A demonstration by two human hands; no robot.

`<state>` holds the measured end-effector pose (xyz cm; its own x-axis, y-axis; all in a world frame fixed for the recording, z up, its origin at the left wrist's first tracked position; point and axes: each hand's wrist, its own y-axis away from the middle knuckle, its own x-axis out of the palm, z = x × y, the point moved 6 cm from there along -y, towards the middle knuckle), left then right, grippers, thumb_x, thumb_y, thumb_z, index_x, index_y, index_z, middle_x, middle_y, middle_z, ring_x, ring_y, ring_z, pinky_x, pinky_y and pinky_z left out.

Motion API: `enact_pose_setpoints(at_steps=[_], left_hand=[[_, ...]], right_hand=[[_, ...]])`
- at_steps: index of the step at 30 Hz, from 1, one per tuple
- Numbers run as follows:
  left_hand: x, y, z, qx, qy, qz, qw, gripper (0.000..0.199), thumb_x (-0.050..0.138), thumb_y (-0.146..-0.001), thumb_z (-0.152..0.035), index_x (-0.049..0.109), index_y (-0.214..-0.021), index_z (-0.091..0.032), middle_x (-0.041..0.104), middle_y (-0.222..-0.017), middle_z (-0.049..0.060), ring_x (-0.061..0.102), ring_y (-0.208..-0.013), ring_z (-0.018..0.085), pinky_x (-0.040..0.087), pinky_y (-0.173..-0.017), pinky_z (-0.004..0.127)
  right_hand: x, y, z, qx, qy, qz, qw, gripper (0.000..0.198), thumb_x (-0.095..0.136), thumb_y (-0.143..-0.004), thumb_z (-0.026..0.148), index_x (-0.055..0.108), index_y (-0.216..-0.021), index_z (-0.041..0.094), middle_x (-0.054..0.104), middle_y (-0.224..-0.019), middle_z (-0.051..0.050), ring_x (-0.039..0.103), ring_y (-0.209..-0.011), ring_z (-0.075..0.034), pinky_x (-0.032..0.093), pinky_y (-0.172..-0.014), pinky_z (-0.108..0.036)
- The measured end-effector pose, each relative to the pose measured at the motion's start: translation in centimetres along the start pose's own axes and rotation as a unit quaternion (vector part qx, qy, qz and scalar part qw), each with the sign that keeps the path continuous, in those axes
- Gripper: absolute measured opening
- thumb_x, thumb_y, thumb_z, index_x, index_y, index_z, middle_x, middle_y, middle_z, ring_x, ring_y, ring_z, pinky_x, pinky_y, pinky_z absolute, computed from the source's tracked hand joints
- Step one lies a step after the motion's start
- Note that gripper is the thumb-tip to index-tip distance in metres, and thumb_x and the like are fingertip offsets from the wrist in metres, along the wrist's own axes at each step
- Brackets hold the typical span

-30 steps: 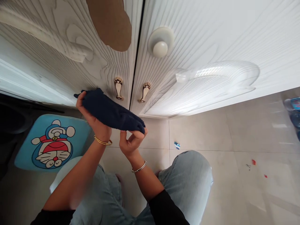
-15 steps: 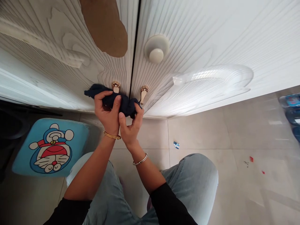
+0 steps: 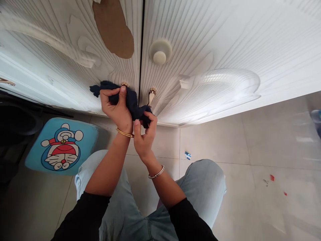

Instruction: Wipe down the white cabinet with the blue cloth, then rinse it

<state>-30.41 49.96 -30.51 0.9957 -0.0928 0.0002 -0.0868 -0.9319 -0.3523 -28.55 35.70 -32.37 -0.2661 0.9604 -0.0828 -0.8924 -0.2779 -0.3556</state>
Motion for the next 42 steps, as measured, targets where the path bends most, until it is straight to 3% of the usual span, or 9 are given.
enact_pose_setpoints(at_steps=[7, 10, 13, 17, 23, 28, 34, 37, 42], left_hand=[[-0.9, 0.7, 2.6, -0.001, -0.014, 0.024, 1.000, 0.037, 0.057, -0.099, -0.059, 0.059, -0.095, -0.022, 0.057, -0.099, 0.001, 0.061, -0.109, 0.016, 0.048, -0.103, 0.030], [-2.9, 0.3, 4.9, -0.025, -0.007, 0.039, 0.999, 0.046, 0.059, -0.094, -0.068, 0.057, -0.087, -0.022, 0.057, -0.088, -0.001, 0.061, -0.092, 0.014, 0.050, -0.092, 0.029], [-6.0, -0.5, 6.7, -0.067, -0.018, -0.016, 0.997, 0.051, 0.060, -0.091, -0.071, 0.053, -0.080, -0.022, 0.053, -0.080, -0.003, 0.058, -0.083, 0.013, 0.051, -0.086, 0.028], [-8.2, -1.1, 7.9, -0.153, 0.054, 0.006, 0.987, 0.040, 0.071, -0.090, -0.060, 0.054, -0.103, -0.026, 0.061, -0.093, -0.003, 0.066, -0.096, 0.012, 0.057, -0.091, 0.029], [-6.8, 0.5, 8.4, -0.410, 0.237, 0.150, 0.868, 0.023, 0.063, -0.099, -0.043, 0.070, -0.102, -0.022, 0.076, -0.121, 0.006, 0.065, -0.131, 0.020, 0.056, -0.112, 0.033], [-6.7, 0.4, 6.7, -0.458, 0.363, 0.138, 0.800, 0.033, 0.049, -0.106, -0.037, 0.075, -0.118, -0.021, 0.077, -0.126, 0.005, 0.055, -0.144, 0.020, 0.046, -0.123, 0.036], [-6.4, 0.8, 5.6, -0.487, 0.385, 0.150, 0.770, 0.039, 0.052, -0.103, -0.051, 0.076, -0.105, -0.021, 0.080, -0.114, 0.006, 0.059, -0.141, 0.026, 0.050, -0.120, 0.041], [-6.1, 1.0, 4.7, -0.507, 0.369, 0.172, 0.760, 0.017, 0.062, -0.097, -0.029, 0.075, -0.103, -0.019, 0.080, -0.110, 0.006, 0.062, -0.137, 0.026, 0.051, -0.120, 0.040], [-6.0, 1.2, 2.8, -0.528, 0.319, 0.235, 0.751, 0.042, 0.056, -0.078, -0.003, 0.072, -0.115, -0.016, 0.078, -0.115, 0.007, 0.067, -0.130, 0.028, 0.053, -0.118, 0.046]], right_hand=[[-0.5, 1.4, -1.9, 0.041, -0.006, 0.022, 0.999, 0.026, 0.059, -0.100, 0.035, 0.055, -0.124, 0.024, 0.061, -0.114, -0.006, 0.064, -0.094, -0.014, 0.057, -0.081, -0.029], [-1.5, 1.9, -2.7, 0.038, 0.004, 0.015, 0.999, 0.021, 0.062, -0.099, 0.031, 0.059, -0.118, 0.023, 0.062, -0.106, -0.003, 0.063, -0.087, -0.012, 0.054, -0.077, -0.027], [-2.9, 2.4, -3.1, 0.018, 0.027, -0.006, 0.999, 0.013, 0.065, -0.097, 0.028, 0.062, -0.108, 0.023, 0.061, -0.098, -0.001, 0.060, -0.083, -0.012, 0.051, -0.076, -0.027], [-3.9, 4.3, -3.5, -0.020, 0.049, -0.021, 0.998, 0.011, 0.068, -0.093, 0.023, 0.061, -0.101, 0.024, 0.060, -0.093, 0.000, 0.059, -0.087, -0.015, 0.050, -0.079, -0.030], [-4.2, 6.0, -2.6, -0.074, 0.062, -0.026, 0.995, 0.014, 0.068, -0.092, 0.021, 0.060, -0.102, 0.024, 0.060, -0.093, 0.000, 0.062, -0.088, -0.017, 0.054, -0.086, -0.037], [-5.5, 5.6, -1.3, -0.122, 0.074, -0.057, 0.988, 0.015, 0.068, -0.091, 0.018, 0.061, -0.103, 0.023, 0.060, -0.090, 0.001, 0.064, -0.085, -0.016, 0.055, -0.078, -0.033], [-5.5, 7.5, 0.7, -0.206, 0.152, -0.033, 0.966, 0.013, 0.070, -0.089, 0.024, 0.061, -0.099, 0.025, 0.062, -0.081, 0.003, 0.065, -0.072, -0.017, 0.058, -0.084, -0.042], [-5.2, 8.0, 1.0, -0.206, 0.140, -0.022, 0.968, 0.010, 0.067, -0.090, 0.025, 0.061, -0.098, 0.024, 0.063, -0.078, 0.003, 0.063, -0.067, -0.016, 0.058, -0.085, -0.044], [-4.7, 7.7, 1.2, -0.178, 0.103, -0.002, 0.979, 0.004, 0.062, -0.092, 0.025, 0.061, -0.095, 0.024, 0.064, -0.077, 0.001, 0.061, -0.069, -0.018, 0.055, -0.077, -0.041]])
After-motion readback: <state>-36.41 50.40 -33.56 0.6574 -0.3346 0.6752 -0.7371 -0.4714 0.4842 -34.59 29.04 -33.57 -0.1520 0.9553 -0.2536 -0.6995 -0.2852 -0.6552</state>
